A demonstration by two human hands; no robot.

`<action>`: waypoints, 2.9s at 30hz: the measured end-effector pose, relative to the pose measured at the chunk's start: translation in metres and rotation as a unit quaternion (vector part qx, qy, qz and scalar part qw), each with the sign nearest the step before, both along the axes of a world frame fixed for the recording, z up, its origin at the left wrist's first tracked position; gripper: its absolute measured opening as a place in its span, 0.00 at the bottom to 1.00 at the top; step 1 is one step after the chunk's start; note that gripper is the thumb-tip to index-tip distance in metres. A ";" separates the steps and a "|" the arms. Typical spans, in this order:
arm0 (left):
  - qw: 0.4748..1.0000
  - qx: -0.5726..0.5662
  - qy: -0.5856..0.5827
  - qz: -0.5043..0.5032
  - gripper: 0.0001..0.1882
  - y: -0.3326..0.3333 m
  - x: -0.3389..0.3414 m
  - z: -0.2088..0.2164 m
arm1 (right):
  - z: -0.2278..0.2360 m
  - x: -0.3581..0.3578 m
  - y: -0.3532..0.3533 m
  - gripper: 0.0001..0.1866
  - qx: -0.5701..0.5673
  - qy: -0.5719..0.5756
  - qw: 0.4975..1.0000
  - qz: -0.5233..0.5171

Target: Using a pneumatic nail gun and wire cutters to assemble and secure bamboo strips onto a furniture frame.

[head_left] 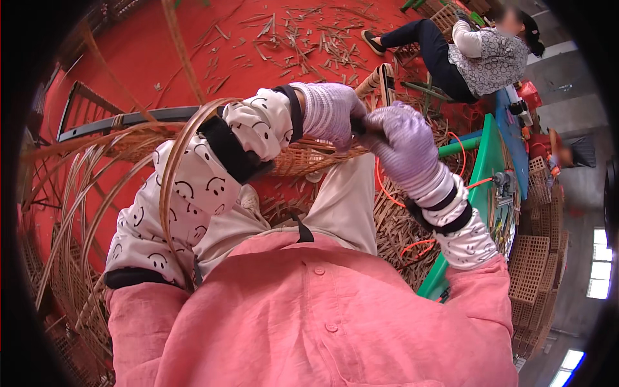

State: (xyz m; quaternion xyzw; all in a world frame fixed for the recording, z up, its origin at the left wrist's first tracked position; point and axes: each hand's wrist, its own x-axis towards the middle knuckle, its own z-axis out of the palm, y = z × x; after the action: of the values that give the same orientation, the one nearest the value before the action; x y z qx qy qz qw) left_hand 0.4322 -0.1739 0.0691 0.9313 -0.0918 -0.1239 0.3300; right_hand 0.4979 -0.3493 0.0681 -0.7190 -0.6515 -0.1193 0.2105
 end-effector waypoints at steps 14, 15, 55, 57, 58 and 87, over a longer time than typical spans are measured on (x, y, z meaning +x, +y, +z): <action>0.962 0.024 -0.128 0.242 0.07 -0.063 -0.074 -0.083 | -0.002 0.008 0.002 0.13 -0.049 0.176 0.982 -0.039; 0.961 0.023 -0.127 0.245 0.07 -0.067 -0.077 -0.088 | -0.002 0.007 0.003 0.13 -0.046 0.187 0.980 -0.040; 0.927 -0.074 -0.177 0.322 0.13 -0.016 0.046 -0.017 | -0.001 -0.007 0.005 0.08 0.104 -0.067 0.992 -0.041; 0.928 -0.054 -0.172 0.326 0.14 -0.020 0.043 -0.014 | -0.002 -0.009 0.004 0.10 0.093 -0.022 0.995 -0.033; 0.927 -0.064 -0.177 0.325 0.14 -0.021 0.041 -0.011 | -0.002 -0.008 0.004 0.10 0.099 -0.011 0.995 -0.022; 0.892 -0.242 -0.299 0.236 0.09 -0.066 -0.051 -0.100 | -0.002 -0.007 0.000 0.10 0.043 -0.030 0.998 -0.029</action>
State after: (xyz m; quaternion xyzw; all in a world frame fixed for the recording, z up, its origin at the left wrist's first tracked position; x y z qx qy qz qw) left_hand 0.3815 -0.2397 -0.0308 0.8099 0.0092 0.2677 0.5219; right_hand 0.4913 -0.3492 0.0665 -0.7241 -0.6306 -0.1748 0.2178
